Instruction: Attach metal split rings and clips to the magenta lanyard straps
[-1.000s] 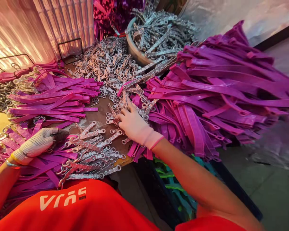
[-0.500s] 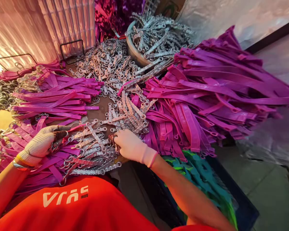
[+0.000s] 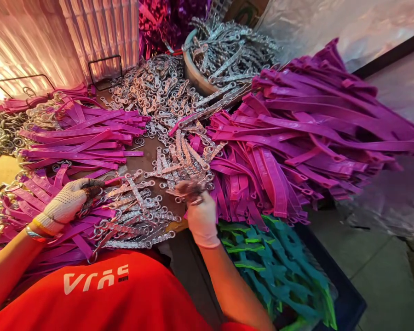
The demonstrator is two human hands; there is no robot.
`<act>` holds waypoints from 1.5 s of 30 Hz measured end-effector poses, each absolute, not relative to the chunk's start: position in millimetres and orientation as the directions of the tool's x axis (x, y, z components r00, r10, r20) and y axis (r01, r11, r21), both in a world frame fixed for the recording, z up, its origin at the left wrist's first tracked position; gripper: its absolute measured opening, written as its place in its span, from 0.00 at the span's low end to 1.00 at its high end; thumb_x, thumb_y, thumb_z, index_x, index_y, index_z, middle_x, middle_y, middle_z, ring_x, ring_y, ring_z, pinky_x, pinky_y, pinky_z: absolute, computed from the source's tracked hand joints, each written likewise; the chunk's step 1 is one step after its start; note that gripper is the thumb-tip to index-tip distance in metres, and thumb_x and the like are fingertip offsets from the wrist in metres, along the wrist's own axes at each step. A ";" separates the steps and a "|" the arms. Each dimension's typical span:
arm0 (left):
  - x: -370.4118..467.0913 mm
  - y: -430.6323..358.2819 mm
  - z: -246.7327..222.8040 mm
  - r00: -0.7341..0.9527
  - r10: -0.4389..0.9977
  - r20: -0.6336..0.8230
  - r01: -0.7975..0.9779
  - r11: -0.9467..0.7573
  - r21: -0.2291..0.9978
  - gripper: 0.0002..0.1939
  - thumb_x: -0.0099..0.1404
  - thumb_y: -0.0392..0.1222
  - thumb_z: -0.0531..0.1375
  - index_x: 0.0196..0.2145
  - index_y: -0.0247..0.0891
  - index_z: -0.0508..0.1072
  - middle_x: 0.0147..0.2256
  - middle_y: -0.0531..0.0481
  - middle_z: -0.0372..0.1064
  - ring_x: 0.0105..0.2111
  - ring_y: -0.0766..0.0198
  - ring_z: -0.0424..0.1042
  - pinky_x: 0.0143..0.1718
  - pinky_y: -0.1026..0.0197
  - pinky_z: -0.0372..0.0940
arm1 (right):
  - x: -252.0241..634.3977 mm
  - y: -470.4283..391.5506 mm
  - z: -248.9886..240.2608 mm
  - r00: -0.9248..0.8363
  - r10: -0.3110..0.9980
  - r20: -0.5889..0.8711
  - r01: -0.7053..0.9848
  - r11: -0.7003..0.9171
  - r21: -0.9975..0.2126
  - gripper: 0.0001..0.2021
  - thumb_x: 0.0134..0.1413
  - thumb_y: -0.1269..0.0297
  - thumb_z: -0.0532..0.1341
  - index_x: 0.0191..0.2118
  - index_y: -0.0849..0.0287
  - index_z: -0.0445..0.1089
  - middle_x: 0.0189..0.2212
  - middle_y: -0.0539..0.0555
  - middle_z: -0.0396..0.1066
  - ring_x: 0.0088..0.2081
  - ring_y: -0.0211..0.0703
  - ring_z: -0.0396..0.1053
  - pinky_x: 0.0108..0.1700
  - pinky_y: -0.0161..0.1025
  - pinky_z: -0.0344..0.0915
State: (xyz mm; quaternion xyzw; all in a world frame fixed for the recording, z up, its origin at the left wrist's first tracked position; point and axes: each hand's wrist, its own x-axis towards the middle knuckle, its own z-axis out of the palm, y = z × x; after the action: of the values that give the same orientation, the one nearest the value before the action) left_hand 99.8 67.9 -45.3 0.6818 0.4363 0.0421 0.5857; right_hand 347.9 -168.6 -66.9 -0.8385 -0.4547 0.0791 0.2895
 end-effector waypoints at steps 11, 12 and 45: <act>102.2 81.1 -37.6 0.701 0.650 -0.293 0.689 -0.511 0.514 0.17 0.60 0.40 0.53 0.42 0.36 0.77 0.30 0.46 0.73 0.28 0.60 0.67 0.31 0.62 0.60 | 322.4 -177.4 -53.7 0.299 0.865 -0.403 0.926 -0.365 -0.097 0.20 0.56 0.77 0.52 0.51 0.60 0.72 0.52 0.62 0.72 0.42 0.49 0.76 0.42 0.41 0.69; 103.2 85.3 -39.2 0.718 0.623 -0.311 0.688 -0.570 0.449 0.15 0.59 0.38 0.53 0.40 0.36 0.77 0.31 0.45 0.74 0.30 0.58 0.68 0.33 0.62 0.61 | 320.2 -172.5 -50.9 0.306 0.845 -0.438 0.935 -0.353 -0.028 0.19 0.56 0.78 0.52 0.50 0.60 0.72 0.51 0.62 0.73 0.41 0.49 0.76 0.40 0.40 0.68; 81.5 21.4 -4.0 0.616 0.627 -0.476 0.243 0.424 0.872 0.22 0.64 0.59 0.59 0.29 0.35 0.69 0.21 0.55 0.64 0.14 0.75 0.56 0.15 0.69 0.50 | 248.6 -72.7 -24.0 0.015 0.962 0.271 0.782 0.157 -0.603 0.26 0.51 0.76 0.54 0.57 0.59 0.67 0.50 0.61 0.73 0.52 0.53 0.70 0.54 0.49 0.68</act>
State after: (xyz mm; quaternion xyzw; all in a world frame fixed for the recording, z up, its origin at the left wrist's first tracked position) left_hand 81.5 21.4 -4.0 0.5202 0.4181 0.1312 0.7330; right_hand 248.6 -72.7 -24.0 -0.6341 -0.6879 0.1387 0.3249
